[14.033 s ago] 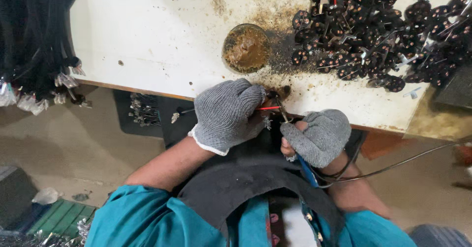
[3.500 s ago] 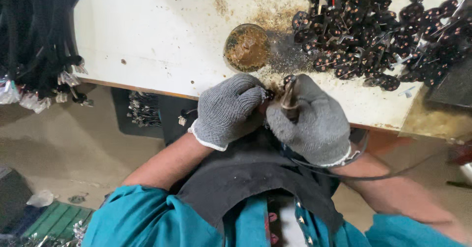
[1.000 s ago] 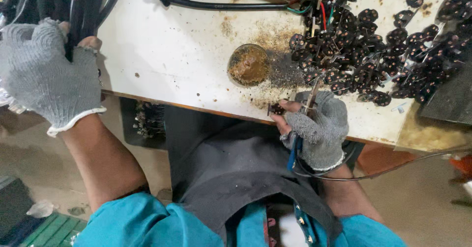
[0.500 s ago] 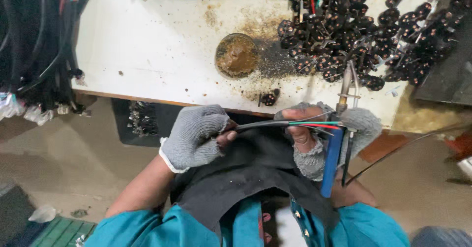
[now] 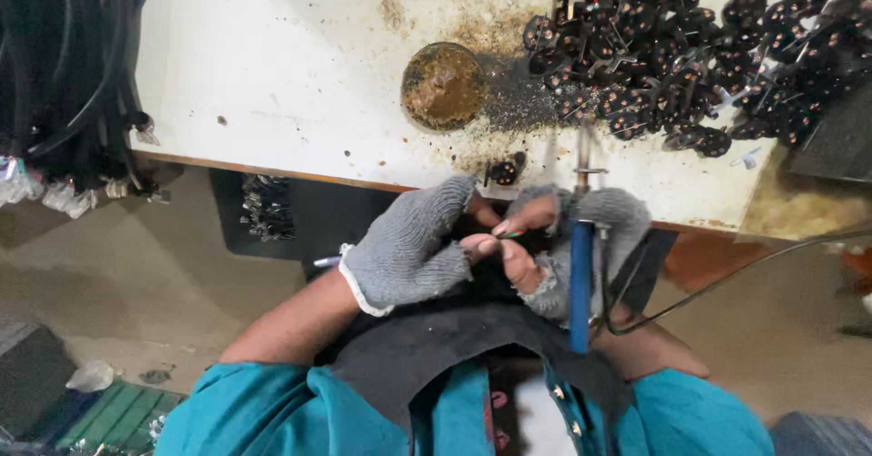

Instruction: The person solders electrical wires to plug connectors at a workbench. They hold a connector in one gloved hand, feed solder wire to the joint, and use a soldering iron to tin and join the wire ends, repeating the process for multiple connectors and setting finished ones aside.

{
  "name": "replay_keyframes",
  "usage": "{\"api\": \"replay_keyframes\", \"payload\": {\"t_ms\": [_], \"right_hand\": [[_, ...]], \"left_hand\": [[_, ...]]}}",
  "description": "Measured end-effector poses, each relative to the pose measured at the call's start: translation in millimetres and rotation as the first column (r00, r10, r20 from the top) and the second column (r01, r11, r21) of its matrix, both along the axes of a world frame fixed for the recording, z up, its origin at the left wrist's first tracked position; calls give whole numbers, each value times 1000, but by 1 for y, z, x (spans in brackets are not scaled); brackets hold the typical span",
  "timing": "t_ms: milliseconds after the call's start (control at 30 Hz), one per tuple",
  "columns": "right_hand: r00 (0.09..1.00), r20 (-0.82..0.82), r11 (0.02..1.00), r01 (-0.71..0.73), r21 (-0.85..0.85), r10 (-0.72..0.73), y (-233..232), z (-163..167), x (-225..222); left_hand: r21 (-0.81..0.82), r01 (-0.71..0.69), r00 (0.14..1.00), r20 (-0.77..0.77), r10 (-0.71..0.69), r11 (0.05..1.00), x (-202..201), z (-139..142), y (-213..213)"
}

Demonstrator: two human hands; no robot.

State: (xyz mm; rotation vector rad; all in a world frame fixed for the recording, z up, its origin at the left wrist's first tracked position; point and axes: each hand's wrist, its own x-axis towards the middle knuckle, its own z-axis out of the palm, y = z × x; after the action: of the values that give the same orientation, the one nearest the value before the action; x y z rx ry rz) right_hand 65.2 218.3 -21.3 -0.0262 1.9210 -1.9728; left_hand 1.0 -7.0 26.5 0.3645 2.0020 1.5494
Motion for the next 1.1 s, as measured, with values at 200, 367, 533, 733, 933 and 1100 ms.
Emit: {"api": "replay_keyframes", "payload": {"t_ms": [200,367,533,733,933,1100], "right_hand": [[995,7,994,95,54,-96,4,16,-15],[758,625,980,190,61,-186,4,15,-29],[436,896,989,142,31,-90,13,5,-19],[978,-206,975,23,220,23,24,-18,9],[961,-278,960,84,267,-7,20,-15,11],[958,-284,994,64,92,-36,3,5,-15]], "left_hand": [[17,1,981,-193,2,1000,18,-25,1],[-292,-31,897,-429,-102,956,11,-13,2],[-218,9,968,-244,-64,976,10,-13,-1],[240,-57,820,565,-92,969,-1,-11,-12],[80,40,999,17,-41,996,-7,-3,-3],[-40,-31,997,-74,28,999,1,-10,2]]}}
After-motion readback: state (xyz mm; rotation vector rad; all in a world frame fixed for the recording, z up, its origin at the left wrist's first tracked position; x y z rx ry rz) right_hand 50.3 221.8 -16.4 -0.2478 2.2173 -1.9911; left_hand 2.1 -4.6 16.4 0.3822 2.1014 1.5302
